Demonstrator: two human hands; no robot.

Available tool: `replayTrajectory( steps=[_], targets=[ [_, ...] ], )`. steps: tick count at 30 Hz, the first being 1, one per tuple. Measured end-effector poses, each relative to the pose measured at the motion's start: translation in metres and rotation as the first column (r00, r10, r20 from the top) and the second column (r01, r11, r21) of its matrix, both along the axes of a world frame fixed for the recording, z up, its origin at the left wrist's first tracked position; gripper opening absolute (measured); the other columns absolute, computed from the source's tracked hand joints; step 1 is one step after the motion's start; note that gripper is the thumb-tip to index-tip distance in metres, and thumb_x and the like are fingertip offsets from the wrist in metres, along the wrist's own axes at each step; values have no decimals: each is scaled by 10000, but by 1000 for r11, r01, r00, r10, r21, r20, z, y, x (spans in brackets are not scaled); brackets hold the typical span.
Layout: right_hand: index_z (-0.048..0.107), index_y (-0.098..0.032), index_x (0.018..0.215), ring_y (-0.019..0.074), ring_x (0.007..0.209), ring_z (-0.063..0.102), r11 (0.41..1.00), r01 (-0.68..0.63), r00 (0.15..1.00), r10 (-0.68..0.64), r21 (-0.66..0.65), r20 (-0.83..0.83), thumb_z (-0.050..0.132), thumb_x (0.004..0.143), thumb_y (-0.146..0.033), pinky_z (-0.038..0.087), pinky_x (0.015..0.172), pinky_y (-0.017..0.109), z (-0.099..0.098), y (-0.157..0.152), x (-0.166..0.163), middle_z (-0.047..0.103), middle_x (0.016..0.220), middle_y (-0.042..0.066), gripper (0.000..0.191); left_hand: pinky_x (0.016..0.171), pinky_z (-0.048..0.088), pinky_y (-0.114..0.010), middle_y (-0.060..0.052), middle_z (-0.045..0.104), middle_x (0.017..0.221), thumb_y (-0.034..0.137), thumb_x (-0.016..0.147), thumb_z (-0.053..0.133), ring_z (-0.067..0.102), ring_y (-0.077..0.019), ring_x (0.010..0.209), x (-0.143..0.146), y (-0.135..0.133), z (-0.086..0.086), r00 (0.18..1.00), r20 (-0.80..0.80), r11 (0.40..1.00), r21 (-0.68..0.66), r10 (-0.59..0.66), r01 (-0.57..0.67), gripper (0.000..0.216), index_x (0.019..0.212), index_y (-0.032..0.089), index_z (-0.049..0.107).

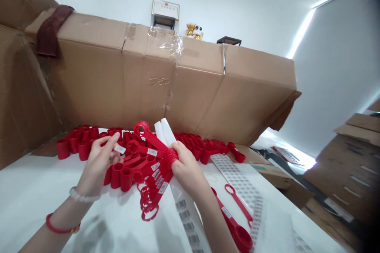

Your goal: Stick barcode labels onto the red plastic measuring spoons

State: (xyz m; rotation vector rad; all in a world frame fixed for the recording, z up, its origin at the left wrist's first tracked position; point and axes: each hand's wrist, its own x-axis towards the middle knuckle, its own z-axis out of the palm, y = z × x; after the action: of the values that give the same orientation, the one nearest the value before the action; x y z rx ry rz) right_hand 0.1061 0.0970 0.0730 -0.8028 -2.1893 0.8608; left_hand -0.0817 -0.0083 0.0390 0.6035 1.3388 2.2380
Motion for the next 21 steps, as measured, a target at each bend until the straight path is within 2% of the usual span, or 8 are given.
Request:
replayTrajectory(
  steps=[2,4,6,9,12,16,18,21],
  targets=[
    [422,-211,689,173,758,517,999,-41,999,41,-14,13,426,860,-174,363,684,312,0,-3,0,502,838,6,175,714,582,-219,41,577,875,414,806,792,638,-125,783,-5,2,0,991,-28,989,73,128,-125,511,1113,285,405],
    [432,-210,701,175,781,525,997,-67,998,67,-34,15,424,856,-163,369,693,312,-1,-8,-2,515,856,7,163,878,576,-261,17,573,1075,373,845,743,628,-145,1043,-6,6,-3,980,-53,974,136,191,-183,528,1179,330,335],
    [449,-210,713,177,803,528,993,-98,995,98,-64,-2,427,850,-154,375,696,309,-1,-12,-5,524,869,6,150,915,564,-291,-10,532,1226,355,855,718,588,-168,1154,-4,10,-7,978,-81,975,132,192,-180,518,1199,344,331],
    [444,-207,704,169,785,514,984,-135,989,125,-115,-84,438,856,-174,375,675,300,1,-16,-8,511,851,-1,156,933,543,-328,-53,486,1317,285,827,723,562,-210,1212,3,18,-16,982,-130,990,45,137,-132,553,1223,337,339],
    [440,-206,704,163,778,498,989,-113,979,94,-97,-183,430,854,-171,378,696,303,4,-14,-6,491,830,-8,154,976,525,-408,-86,469,1320,194,766,727,533,-253,1258,12,24,-29,984,-175,999,-19,41,-45,610,1222,315,340],
    [437,-209,710,162,764,479,996,-66,978,52,-65,-200,400,859,-167,371,692,310,3,-8,-2,473,815,-15,159,858,582,-442,-102,550,1187,57,574,776,593,-317,1174,21,31,-41,968,-226,993,-66,-108,96,728,1180,263,430],
    [433,-212,710,167,760,477,998,-38,986,30,-46,-166,399,865,-177,366,684,315,2,-5,0,472,812,-15,163,828,585,-414,-94,557,1168,21,525,760,611,-303,1125,19,31,-40,966,-243,996,-47,-84,75,744,1162,253,453],
    [399,-213,694,174,753,470,1000,15,994,-17,-20,-111,400,870,-187,357,676,322,2,-3,1,463,800,-14,178,850,551,-328,-59,508,1219,54,574,738,583,-224,1107,9,21,-28,962,-238,991,64,131,-119,671,1121,275,420]
  ],
)
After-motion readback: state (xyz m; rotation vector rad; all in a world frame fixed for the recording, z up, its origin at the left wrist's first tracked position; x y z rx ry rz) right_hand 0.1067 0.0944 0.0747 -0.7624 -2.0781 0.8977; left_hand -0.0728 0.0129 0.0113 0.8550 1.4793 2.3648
